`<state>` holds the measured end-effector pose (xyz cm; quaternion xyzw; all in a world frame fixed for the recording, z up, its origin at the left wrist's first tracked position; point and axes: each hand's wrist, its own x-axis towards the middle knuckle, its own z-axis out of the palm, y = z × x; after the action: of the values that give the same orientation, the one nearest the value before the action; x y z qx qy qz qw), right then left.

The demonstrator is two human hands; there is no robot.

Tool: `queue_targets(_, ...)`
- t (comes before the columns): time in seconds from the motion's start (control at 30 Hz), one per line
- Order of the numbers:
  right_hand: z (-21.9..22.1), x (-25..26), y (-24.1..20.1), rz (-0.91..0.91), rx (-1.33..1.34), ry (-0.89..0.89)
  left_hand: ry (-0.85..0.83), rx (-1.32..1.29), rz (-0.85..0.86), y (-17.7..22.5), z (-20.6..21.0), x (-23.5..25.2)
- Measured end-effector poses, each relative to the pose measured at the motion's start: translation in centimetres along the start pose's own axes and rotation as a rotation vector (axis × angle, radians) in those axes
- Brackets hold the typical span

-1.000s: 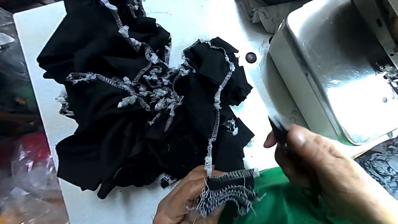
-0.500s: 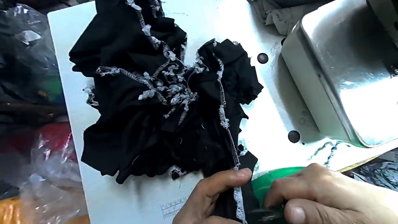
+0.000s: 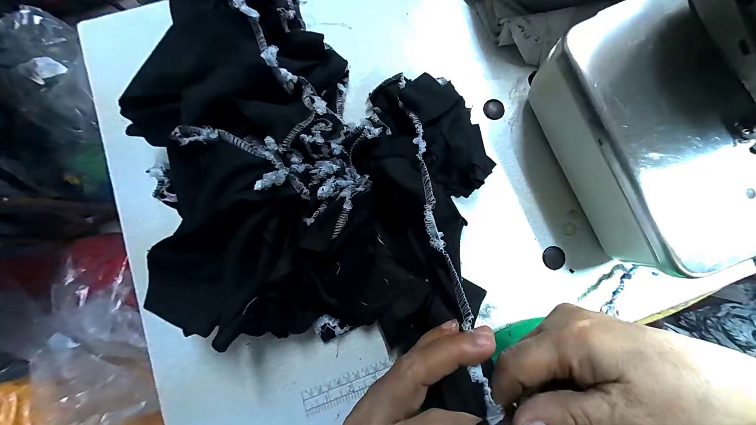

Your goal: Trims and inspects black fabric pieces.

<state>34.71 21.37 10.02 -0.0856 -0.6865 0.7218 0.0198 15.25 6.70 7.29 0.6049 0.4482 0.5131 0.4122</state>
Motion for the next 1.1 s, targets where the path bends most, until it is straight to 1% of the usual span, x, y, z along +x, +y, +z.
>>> queue_targets(0.1,0.1,0.0,0.1,-0.032,-0.005,0.023,-0.008,0.025,0.004,-0.1,-0.1,0.0)
queue_targets(0.17,-0.2,-0.3,-0.2,-0.007,-0.004,0.081,-0.008,0.029,-0.015,-0.1,-0.3,-0.1)
queue_targets(0.2,-0.5,-0.4,-0.4,0.023,0.000,0.140,-0.006,0.034,-0.021,-0.1,-0.4,-0.2)
queue_targets(0.27,-0.9,-0.2,-0.7,0.095,-0.008,0.333,-0.016,0.042,-0.008,-0.3,-0.4,-0.2)
queue_targets(0.33,-1.1,0.7,-1.2,0.211,-0.159,0.498,-0.034,0.049,0.007,-0.4,-0.2,-0.1)
queue_targets(0.37,-1.0,1.4,-1.3,0.273,-0.248,0.522,-0.040,0.052,0.013,-0.5,-0.1,-0.1)
queue_targets(0.43,-1.0,2.9,-1.2,0.364,-0.333,0.486,-0.048,0.054,0.026,-0.6,0.2,0.2)
queue_targets(0.47,-0.9,3.6,-0.9,0.372,-0.348,0.466,-0.054,0.059,0.031,-0.6,0.2,0.3)
queue_targets(0.57,-0.6,4.6,-0.2,0.244,-0.406,0.467,-0.057,0.096,0.046,-0.6,0.2,0.5)
queue_targets(0.63,-0.6,4.6,-0.4,0.194,-0.428,0.490,-0.036,0.104,0.017,-0.5,0.1,0.3)
queue_targets(0.8,-1.0,3.8,-1.8,0.107,-0.313,0.504,0.109,-0.003,-0.044,0.5,-0.8,-0.2)
queue_targets(0.9,-0.9,2.9,-2.4,0.051,-0.226,0.433,0.131,-0.087,-0.028,1.5,-2.0,0.2)
queue_targets(0.97,-0.7,2.3,-2.3,0.032,-0.177,0.392,0.108,-0.071,-0.027,2.1,-2.5,0.8)
queue_targets(1.03,-0.3,1.8,-2.0,0.003,-0.139,0.362,0.100,-0.002,-0.064,2.4,-2.4,1.4)
queue_targets(1.1,0.0,1.4,-1.5,-0.052,-0.163,0.345,0.154,0.066,-0.133,2.2,-1.7,1.8)
